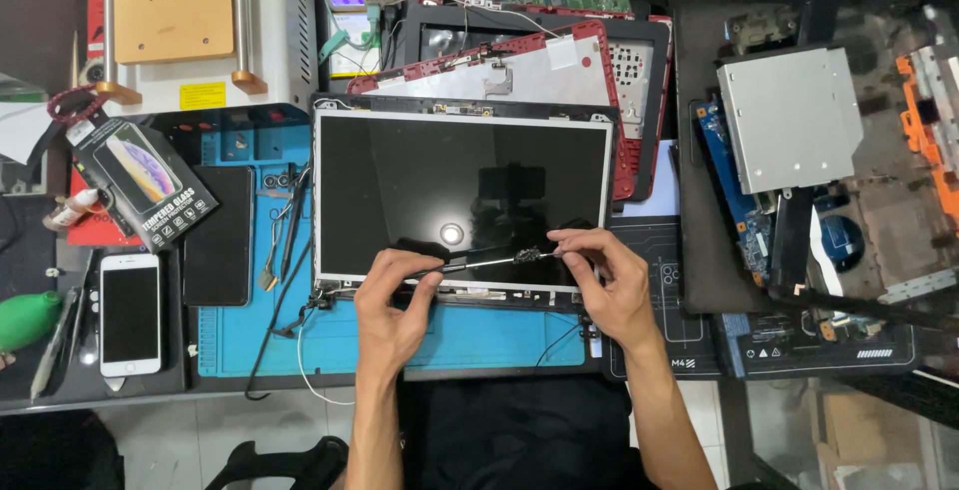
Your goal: The person replaces or repairs the screen of a laptop on a repair bench.
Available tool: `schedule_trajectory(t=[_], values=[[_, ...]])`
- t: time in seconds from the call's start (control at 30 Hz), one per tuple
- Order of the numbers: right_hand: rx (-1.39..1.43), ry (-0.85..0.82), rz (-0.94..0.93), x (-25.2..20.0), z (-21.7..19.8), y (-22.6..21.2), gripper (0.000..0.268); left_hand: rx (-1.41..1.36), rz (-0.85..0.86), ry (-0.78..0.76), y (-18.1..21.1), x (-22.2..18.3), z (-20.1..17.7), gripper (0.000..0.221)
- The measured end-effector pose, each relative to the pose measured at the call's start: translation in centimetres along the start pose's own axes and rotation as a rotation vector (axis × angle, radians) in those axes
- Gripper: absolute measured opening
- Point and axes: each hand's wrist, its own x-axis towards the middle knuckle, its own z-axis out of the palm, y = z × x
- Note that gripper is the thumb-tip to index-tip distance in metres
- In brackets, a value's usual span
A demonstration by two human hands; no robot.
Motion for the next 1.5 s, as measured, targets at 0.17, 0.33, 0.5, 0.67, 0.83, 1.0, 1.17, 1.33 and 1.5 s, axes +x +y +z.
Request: schedule_trajectory(t=[0.17, 0.33, 0.5, 0.67, 0.83, 1.0, 1.17, 1.33, 1.5], values=[[-0.029, -0.005, -0.010, 0.0, 0.0, -0.3, 0.008, -0.014, 0.002, -0.001, 0.2, -0.1, 0.0, 0.016], [-0.073, 0.009, -0.028, 0.3, -0.1, -0.5, 0.008, -0.011, 0.014, -0.008, 0.3, 0.1, 0.1, 0.016], [-0.117, -0.003, -0.003, 0.3, -0.2, 0.2, 0.012, 0.012, 0.010, 0.010, 0.2, -0.2, 0.6, 0.016], [0.133, -0.001, -0.024, 0.4, -0.5, -0.2, 0.019, 0.040, 0.019, 0.029, -0.2, -0.4, 1.4, 0.013], [0.561, 0.030, 0.040, 0.3, -1.3, -0.2, 0.031, 0.052, -0.016, 0.056, -0.5, -0.6, 1.6, 0.012], [-0.239, 0.177, 0.147, -0.3, -2.5, -4.7, 0.036, 0.047, -0.037, 0.062, -0.7, -0.5, 1.7, 0.011], [-0.434, 0.095, 0.257, -1.5, -3.3, -3.9, 0.060, 0.051, -0.032, 0.067, -0.8, -0.3, 2.0, 0.010], [-0.415, 0.104, 0.287, -1.3, -3.0, -3.9, 0.070, 0.037, 0.006, 0.068, -1.0, -0.7, 1.9, 0.011], [-0.427, 0.139, 0.249, -1.4, -2.6, -3.2, 0.060, -0.032, -0.018, 0.067, -0.8, -0.7, 1.6, 0.011]])
